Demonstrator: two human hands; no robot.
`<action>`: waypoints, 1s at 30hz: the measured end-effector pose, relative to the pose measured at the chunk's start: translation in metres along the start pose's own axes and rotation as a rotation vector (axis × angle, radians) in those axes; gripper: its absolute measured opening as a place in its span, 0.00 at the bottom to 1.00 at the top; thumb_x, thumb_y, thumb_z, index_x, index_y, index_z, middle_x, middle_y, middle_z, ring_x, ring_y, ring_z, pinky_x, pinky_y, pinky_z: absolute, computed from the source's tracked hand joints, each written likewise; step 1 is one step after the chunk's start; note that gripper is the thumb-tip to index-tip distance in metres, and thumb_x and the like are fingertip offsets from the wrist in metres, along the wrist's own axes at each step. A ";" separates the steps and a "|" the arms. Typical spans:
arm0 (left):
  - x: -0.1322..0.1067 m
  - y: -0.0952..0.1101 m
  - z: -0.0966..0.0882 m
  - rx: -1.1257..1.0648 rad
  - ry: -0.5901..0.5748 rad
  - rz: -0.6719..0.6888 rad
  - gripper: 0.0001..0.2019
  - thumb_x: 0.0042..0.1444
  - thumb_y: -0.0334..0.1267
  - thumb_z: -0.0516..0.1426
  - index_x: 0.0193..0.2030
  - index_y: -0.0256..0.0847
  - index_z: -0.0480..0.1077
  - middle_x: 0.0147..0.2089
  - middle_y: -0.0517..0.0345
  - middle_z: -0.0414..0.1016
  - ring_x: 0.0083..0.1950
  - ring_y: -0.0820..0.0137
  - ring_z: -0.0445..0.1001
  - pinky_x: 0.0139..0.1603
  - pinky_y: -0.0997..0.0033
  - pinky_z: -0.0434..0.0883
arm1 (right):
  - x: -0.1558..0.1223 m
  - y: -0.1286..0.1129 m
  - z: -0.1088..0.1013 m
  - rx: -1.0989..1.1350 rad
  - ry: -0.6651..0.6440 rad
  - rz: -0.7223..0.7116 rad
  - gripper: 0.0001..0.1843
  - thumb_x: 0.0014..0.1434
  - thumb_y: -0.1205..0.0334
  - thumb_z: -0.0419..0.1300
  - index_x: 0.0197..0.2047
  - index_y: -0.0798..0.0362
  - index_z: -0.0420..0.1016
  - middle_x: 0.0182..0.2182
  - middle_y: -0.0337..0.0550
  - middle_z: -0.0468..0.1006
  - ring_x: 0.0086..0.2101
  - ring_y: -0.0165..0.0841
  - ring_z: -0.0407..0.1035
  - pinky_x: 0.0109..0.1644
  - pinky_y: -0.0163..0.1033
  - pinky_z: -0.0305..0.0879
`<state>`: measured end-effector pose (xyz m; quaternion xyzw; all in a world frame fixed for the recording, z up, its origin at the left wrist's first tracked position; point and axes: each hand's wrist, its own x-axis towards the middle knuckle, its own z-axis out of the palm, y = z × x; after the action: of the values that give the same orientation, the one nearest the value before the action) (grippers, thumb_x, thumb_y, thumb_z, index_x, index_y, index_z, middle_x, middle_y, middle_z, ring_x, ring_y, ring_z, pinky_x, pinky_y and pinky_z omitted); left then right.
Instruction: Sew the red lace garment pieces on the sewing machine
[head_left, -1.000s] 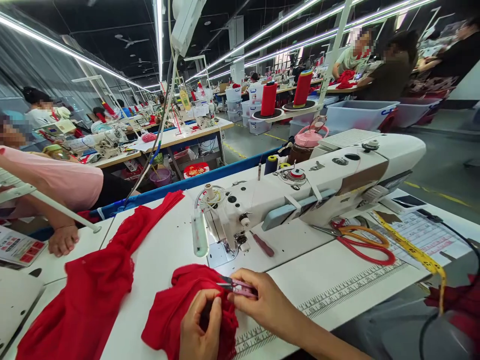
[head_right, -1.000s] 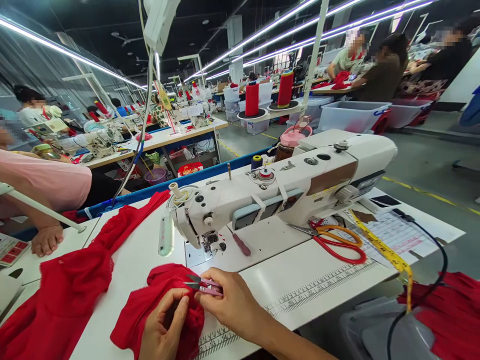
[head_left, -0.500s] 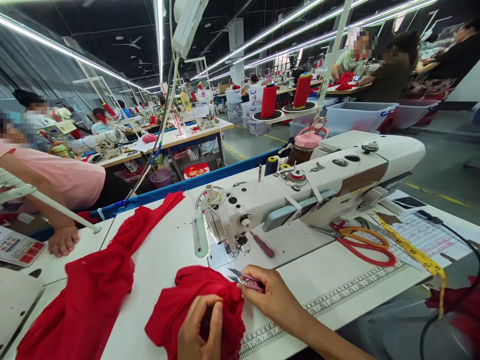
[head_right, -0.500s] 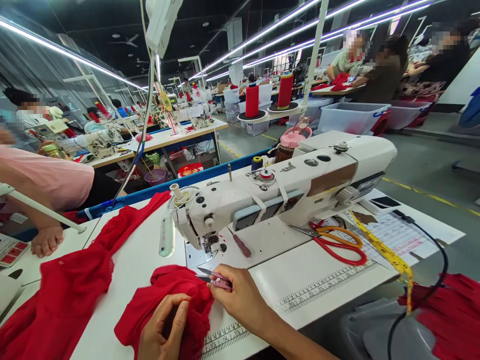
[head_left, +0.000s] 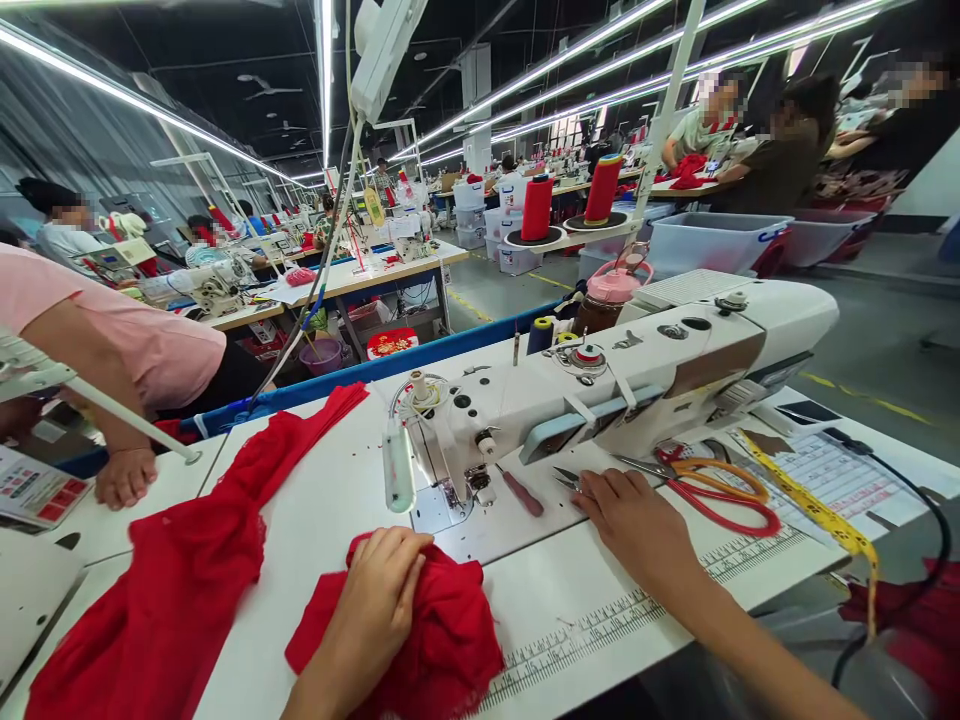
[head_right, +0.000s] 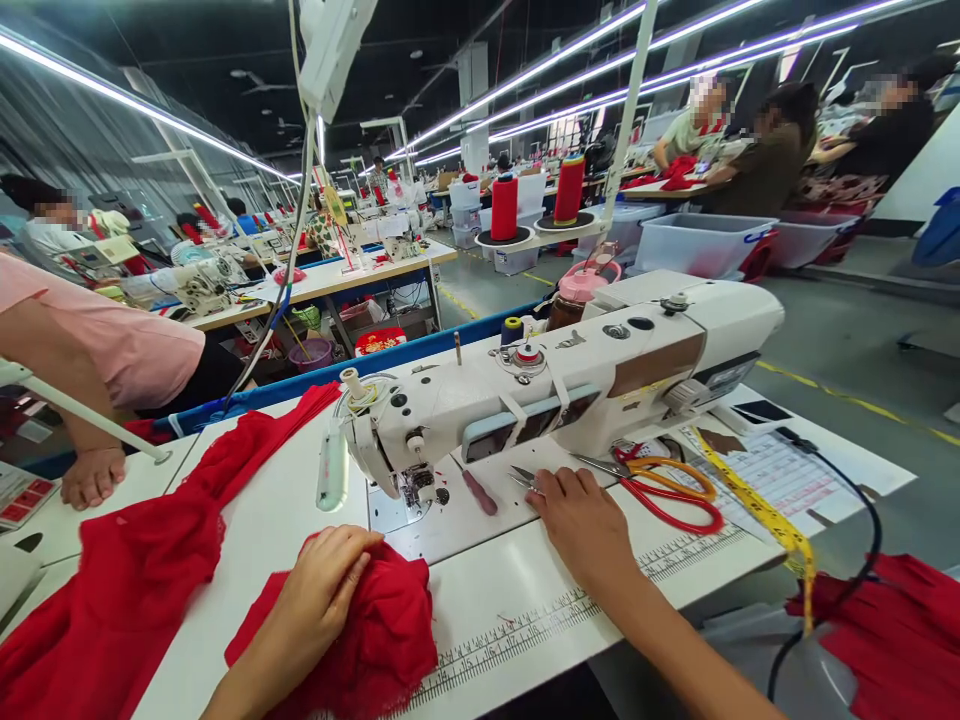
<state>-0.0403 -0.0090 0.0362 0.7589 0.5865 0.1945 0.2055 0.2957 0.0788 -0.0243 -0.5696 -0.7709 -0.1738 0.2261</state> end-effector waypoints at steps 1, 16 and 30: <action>0.003 0.002 -0.001 0.003 -0.043 -0.001 0.15 0.71 0.38 0.44 0.52 0.50 0.70 0.49 0.57 0.74 0.51 0.61 0.70 0.55 0.53 0.66 | 0.001 -0.002 -0.002 -0.008 0.013 -0.004 0.15 0.70 0.59 0.51 0.46 0.56 0.77 0.38 0.54 0.79 0.41 0.47 0.72 0.39 0.45 0.64; -0.004 0.009 -0.015 -0.300 -0.168 -0.048 0.11 0.69 0.44 0.48 0.44 0.46 0.71 0.46 0.57 0.75 0.49 0.63 0.70 0.52 0.64 0.64 | -0.006 -0.143 -0.053 1.373 -0.653 0.196 0.22 0.59 0.69 0.56 0.57 0.49 0.65 0.36 0.37 0.77 0.35 0.32 0.70 0.42 0.37 0.67; -0.003 0.008 -0.011 -0.666 -0.182 -0.262 0.12 0.60 0.46 0.57 0.32 0.40 0.71 0.34 0.59 0.72 0.38 0.68 0.68 0.42 0.71 0.66 | -0.011 -0.155 -0.055 0.815 0.019 -0.309 0.09 0.68 0.72 0.52 0.40 0.52 0.71 0.32 0.42 0.71 0.34 0.35 0.64 0.41 0.42 0.57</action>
<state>-0.0400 -0.0132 0.0493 0.5831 0.5628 0.2785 0.5155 0.1581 -0.0045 0.0139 -0.3100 -0.8506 0.1077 0.4109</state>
